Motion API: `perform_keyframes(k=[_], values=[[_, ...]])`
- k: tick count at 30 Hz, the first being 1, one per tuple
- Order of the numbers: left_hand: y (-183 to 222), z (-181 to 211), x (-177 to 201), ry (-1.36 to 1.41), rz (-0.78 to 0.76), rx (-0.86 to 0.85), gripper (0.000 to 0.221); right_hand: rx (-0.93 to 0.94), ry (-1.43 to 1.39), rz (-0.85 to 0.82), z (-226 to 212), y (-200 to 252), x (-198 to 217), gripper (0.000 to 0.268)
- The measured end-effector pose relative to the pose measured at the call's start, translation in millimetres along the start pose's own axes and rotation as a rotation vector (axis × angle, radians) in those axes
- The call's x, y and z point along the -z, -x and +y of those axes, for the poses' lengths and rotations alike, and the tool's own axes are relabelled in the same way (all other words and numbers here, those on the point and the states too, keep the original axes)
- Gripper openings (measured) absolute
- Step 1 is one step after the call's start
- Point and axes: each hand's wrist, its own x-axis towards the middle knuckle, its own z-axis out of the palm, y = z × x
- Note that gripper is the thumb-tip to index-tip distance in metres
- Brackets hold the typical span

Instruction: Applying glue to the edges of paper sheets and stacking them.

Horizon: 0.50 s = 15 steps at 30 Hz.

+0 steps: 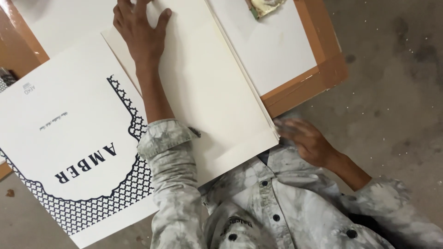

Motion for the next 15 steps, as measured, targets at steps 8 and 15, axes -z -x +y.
perform_keyframes(k=[8, 15], values=[[0, -11, -6, -0.016, 0.025, -0.032, 0.049, -0.006, 0.444, -0.116, -25, -27, 6, 0.076], [-1, -8, -4, -0.01, 0.028, -0.035, 0.05, 0.064, 0.566, -0.127, -32, -20, 10, 0.06]])
